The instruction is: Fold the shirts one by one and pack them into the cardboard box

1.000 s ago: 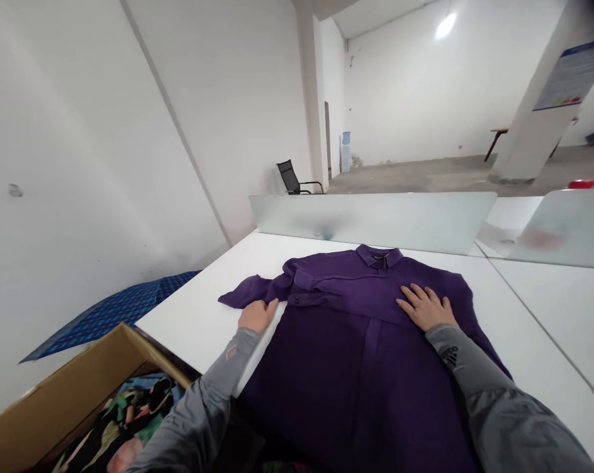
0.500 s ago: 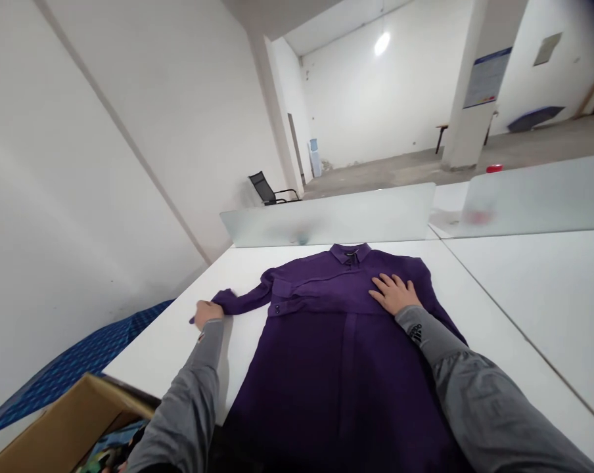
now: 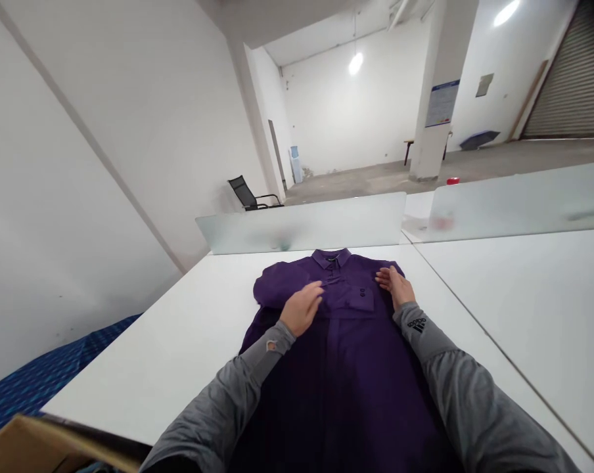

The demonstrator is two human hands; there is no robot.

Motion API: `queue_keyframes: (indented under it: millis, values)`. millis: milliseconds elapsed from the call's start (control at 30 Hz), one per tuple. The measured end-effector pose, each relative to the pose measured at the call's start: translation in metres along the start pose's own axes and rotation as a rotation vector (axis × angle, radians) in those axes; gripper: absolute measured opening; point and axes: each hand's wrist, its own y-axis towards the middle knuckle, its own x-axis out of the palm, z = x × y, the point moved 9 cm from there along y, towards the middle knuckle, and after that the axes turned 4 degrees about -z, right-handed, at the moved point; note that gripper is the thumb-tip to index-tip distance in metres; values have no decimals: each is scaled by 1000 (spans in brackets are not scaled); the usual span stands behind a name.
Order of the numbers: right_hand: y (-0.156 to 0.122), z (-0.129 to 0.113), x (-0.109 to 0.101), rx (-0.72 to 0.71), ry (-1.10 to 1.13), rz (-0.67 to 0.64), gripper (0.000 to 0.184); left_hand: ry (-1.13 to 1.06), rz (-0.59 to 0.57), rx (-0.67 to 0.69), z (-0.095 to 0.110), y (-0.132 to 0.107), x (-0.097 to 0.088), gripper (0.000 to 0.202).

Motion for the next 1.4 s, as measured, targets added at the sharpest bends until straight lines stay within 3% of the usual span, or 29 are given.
queue_keyframes:
  millis: [67, 100, 200, 267, 400, 467, 533, 633, 700, 833, 967, 1033, 1167, 1300, 1400]
  values:
    - [-2, 4, -2, 51, 108, 14, 71, 57, 66, -163, -37, -12, -5, 35]
    - [-3, 2, 0, 46, 58, -3, 67, 113, 57, -237, -57, -19, -6, 35]
    - [-10, -14, 15, -64, -350, -90, 56, 266, -84, -432, -109, -42, 4, 43]
    - [-17, -24, 29, -141, -641, -151, 47, 284, -124, -540, -129, -57, 11, 59]
    - [-25, -38, 46, -204, -813, -205, 15, 217, -4, -532, -132, -67, 8, 67]
    - [-25, -48, 41, -228, -779, -141, 17, 169, 50, -511, -132, -67, 2, 62]
    - [-21, -55, 17, -205, -699, 44, 26, 150, 73, -562, -139, -68, -4, 55]
    - [-16, -40, -30, -18, -643, 333, 35, 220, 0, -707, -152, -75, -5, 43]
    - [-9, -24, -40, 91, -728, 293, 35, 264, -65, -761, -157, -80, -4, 39]
    - [-3, -6, -23, 130, -867, 25, 32, 309, -92, -808, -165, -85, -16, 27]
    - [-12, -11, -9, 169, -922, 2, 46, 311, -79, -707, -170, -55, -29, 25]
    - [-16, -20, -4, 111, -915, 35, 39, 261, -108, -606, -171, -27, -22, 29]
    - [-20, -34, -6, -34, -853, 136, 30, 167, -220, -521, -183, 17, 14, 30]
    - [-22, -31, -7, -32, -836, 118, 27, 146, -279, -591, -202, 24, 39, 21]
    - [-23, -34, -9, -24, -834, 135, 26, 152, -217, -660, -210, 16, 39, 17]
